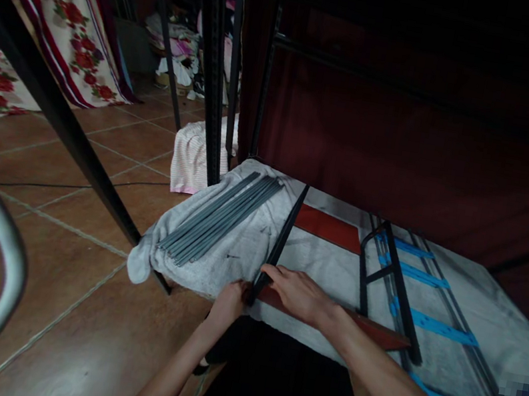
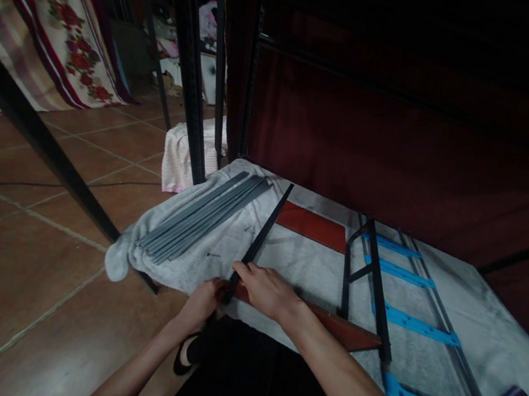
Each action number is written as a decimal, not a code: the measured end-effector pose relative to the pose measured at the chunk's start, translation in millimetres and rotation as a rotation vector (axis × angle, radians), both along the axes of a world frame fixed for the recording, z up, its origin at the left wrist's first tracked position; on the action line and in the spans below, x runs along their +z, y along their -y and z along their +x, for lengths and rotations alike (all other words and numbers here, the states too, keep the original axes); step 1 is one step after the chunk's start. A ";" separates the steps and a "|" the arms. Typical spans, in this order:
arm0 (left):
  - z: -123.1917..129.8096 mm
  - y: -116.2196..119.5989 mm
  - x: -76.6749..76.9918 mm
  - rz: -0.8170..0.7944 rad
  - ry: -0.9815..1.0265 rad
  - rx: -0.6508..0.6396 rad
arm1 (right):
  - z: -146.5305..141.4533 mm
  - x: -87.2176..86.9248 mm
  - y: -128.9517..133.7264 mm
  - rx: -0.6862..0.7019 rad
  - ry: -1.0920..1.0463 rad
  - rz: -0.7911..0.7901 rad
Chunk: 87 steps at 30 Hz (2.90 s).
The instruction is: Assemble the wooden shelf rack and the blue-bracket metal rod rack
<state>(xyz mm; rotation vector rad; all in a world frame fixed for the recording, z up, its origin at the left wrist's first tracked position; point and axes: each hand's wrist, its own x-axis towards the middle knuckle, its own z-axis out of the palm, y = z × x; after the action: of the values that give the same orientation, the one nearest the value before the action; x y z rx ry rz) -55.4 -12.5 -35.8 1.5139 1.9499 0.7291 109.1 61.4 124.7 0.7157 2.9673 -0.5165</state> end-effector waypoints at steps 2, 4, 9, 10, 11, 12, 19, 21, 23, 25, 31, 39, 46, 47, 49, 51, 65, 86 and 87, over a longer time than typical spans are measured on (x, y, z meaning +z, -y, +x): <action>-2.8 -5.5 -3.0 0.023 0.068 -0.005 | 1.3 0.1 -0.1 0.008 -0.012 -0.003; -4.3 -9.0 -5.3 0.042 0.116 0.000 | 1.9 -0.1 0.1 0.011 -0.014 -0.013; -3.2 -8.2 -5.5 0.091 0.235 0.055 | 1.9 1.0 1.4 -0.008 -0.028 -0.034; -3.1 -7.5 -5.4 0.101 0.262 0.069 | 2.2 1.8 1.3 -0.012 -0.031 -0.035; -3.1 -7.0 -5.7 0.108 0.290 0.087 | 2.8 2.5 1.1 -0.014 -0.034 -0.037; -3.3 -6.8 -6.6 0.112 0.319 0.107 | 3.5 3.2 0.7 -0.013 -0.034 -0.040; -2.9 -13.3 -21.7 0.104 0.556 0.241 | 6.7 1.7 -0.8 -0.013 -0.041 -0.028; -2.3 -14.4 -23.1 0.105 0.623 0.261 | 6.8 1.2 -0.5 -0.013 -0.045 -0.033; -1.5 -14.4 -22.7 0.117 0.667 0.276 | 6.8 1.1 -0.2 -0.012 -0.045 -0.033; -0.5 -13.6 -21.9 0.139 0.690 0.281 | 7.1 1.1 -0.4 -0.008 -0.040 -0.027; 1.4 -11.5 -22.7 0.175 0.745 0.278 | 9.2 0.8 -2.3 0.004 -0.047 -0.024; 12.4 -11.0 -15.4 0.239 0.710 0.337 | 10.8 3.4 -2.4 0.001 -0.059 -0.009; 10.0 -4.2 -8.7 0.209 0.617 0.330 | 13.2 5.8 -3.3 0.010 -0.064 -0.008; 9.4 -3.8 -8.4 0.198 0.553 0.324 | 13.5 6.1 -3.2 0.012 -0.063 -0.001; 9.7 -4.0 -8.5 0.181 0.454 0.312 | 13.7 6.4 -2.8 0.015 -0.053 0.020; 11.8 -5.3 -9.0 0.181 0.441 0.315 | 13.5 6.0 -2.3 0.015 -0.036 0.034; 13.5 -6.0 -10.5 0.141 0.464 0.307 | 13.9 4.6 -1.5 0.030 -0.045 0.058; 9.3 -6.5 -21.4 0.136 0.591 0.260 | 13.5 3.1 -0.3 0.025 -0.024 0.040; 8.1 -6.0 -21.7 0.126 0.589 0.269 | 13.7 2.9 -0.4 0.023 -0.026 0.038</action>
<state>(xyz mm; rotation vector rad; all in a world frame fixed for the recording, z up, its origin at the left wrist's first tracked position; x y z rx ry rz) -47.3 -6.5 -57.5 0.9516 1.6786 1.2685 122.8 61.8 127.6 0.6820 3.0139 -0.4726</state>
